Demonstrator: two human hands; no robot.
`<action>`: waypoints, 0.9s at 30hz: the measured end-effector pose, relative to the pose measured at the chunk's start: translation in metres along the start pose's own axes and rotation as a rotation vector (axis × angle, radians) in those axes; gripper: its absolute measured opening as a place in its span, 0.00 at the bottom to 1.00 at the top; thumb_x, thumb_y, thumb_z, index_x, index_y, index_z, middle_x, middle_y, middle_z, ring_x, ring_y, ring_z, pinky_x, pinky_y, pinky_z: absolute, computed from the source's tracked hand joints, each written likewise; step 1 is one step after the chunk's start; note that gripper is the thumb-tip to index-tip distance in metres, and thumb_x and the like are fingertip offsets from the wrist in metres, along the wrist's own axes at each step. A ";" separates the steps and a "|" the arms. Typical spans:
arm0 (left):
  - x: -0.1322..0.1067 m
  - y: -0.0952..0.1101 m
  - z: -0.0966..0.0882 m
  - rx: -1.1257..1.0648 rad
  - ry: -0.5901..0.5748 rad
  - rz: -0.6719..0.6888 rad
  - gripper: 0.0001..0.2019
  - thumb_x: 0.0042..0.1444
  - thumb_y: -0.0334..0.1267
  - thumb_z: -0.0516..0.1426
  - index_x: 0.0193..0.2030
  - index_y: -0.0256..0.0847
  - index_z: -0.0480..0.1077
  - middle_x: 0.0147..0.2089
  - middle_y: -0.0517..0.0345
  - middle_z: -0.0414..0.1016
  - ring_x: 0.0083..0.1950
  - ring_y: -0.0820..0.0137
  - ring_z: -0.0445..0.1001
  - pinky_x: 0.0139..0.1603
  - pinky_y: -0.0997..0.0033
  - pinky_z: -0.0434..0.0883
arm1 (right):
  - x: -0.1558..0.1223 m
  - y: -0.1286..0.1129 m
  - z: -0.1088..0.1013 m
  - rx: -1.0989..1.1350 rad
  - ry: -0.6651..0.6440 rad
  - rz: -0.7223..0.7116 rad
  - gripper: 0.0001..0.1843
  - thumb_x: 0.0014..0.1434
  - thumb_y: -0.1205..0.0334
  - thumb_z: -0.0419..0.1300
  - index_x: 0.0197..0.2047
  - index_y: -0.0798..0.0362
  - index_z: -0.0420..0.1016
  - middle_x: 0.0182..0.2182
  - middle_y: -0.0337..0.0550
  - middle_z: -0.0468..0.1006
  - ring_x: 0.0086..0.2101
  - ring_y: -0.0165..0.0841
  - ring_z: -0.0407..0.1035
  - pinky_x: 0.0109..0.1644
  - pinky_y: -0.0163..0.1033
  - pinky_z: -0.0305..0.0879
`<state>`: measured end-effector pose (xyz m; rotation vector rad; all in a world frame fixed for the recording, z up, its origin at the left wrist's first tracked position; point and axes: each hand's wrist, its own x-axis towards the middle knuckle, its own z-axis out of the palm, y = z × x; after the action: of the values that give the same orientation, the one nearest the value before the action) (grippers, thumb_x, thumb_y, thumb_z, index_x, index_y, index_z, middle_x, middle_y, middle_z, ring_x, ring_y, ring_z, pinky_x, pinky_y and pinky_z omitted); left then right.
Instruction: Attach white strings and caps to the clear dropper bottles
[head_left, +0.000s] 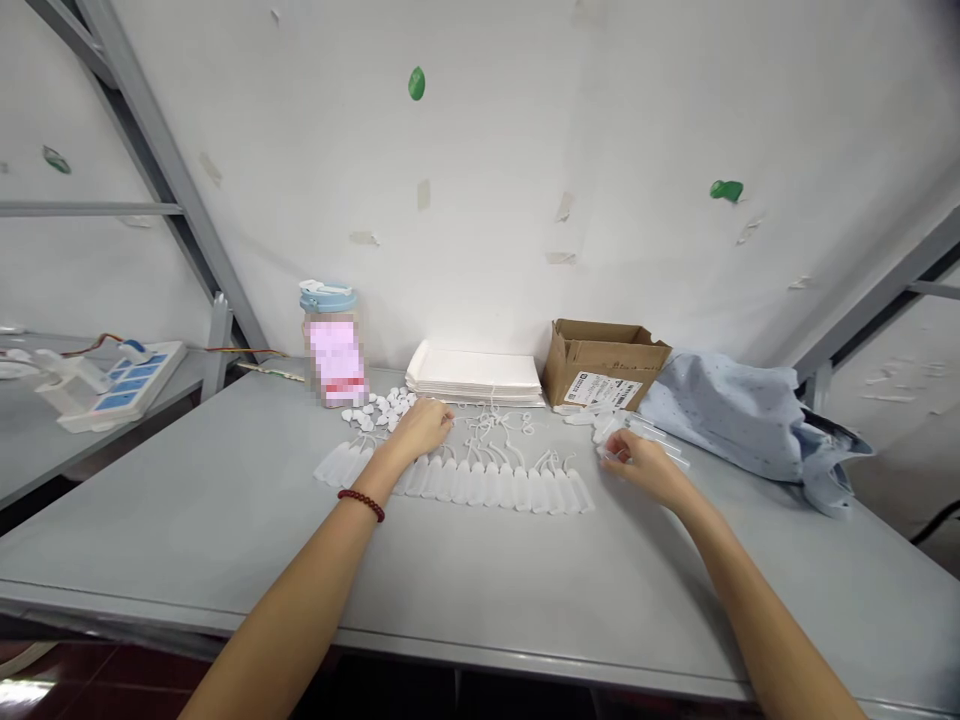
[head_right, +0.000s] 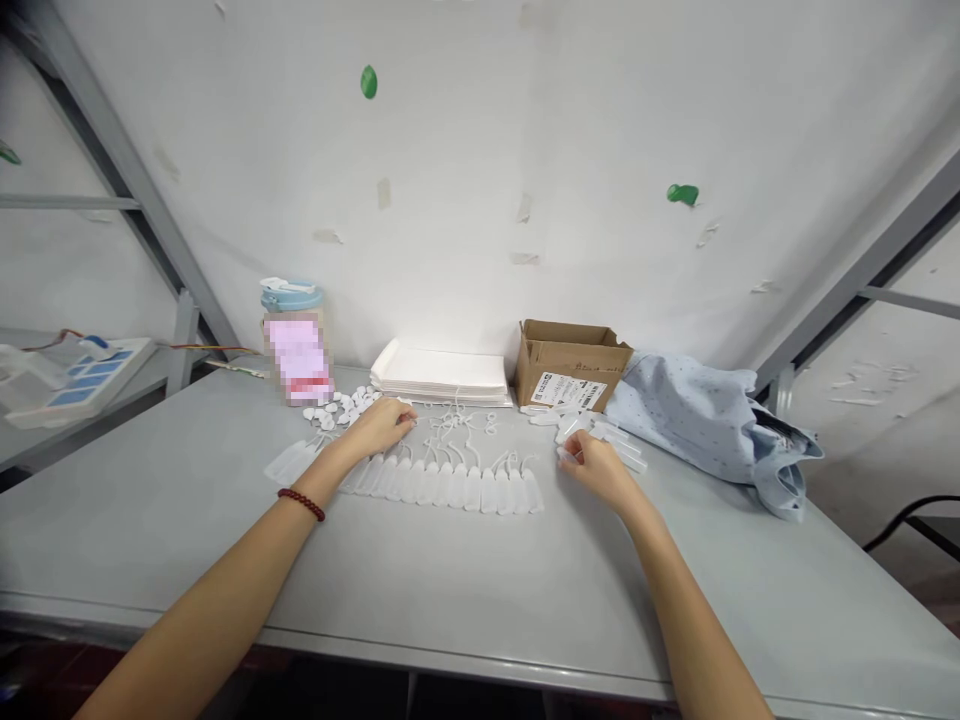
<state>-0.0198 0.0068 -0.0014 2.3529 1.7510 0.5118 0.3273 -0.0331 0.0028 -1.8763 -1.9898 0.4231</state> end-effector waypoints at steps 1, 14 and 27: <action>0.000 0.001 0.000 -0.001 0.001 -0.003 0.11 0.52 0.28 0.53 0.35 0.36 0.77 0.30 0.51 0.78 0.37 0.63 0.75 0.41 0.68 0.68 | 0.000 0.000 0.000 -0.007 -0.002 0.009 0.07 0.46 0.61 0.58 0.30 0.52 0.65 0.26 0.42 0.76 0.30 0.36 0.70 0.32 0.38 0.63; -0.005 0.009 -0.009 -0.176 0.122 0.032 0.08 0.53 0.33 0.54 0.32 0.39 0.76 0.37 0.51 0.79 0.42 0.61 0.76 0.45 0.65 0.69 | -0.006 -0.013 0.004 0.160 0.190 -0.118 0.07 0.48 0.60 0.56 0.32 0.50 0.64 0.30 0.43 0.75 0.33 0.36 0.69 0.36 0.40 0.65; -0.021 0.060 -0.018 -0.754 0.070 0.120 0.08 0.51 0.41 0.59 0.32 0.39 0.77 0.35 0.58 0.80 0.35 0.69 0.75 0.37 0.72 0.70 | -0.013 -0.110 0.030 0.692 -0.022 -0.367 0.13 0.53 0.58 0.62 0.37 0.51 0.62 0.37 0.42 0.71 0.34 0.32 0.70 0.40 0.43 0.69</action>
<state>0.0223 -0.0322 0.0320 1.9006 1.1400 1.0596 0.2164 -0.0527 0.0260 -1.0679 -1.8168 0.8817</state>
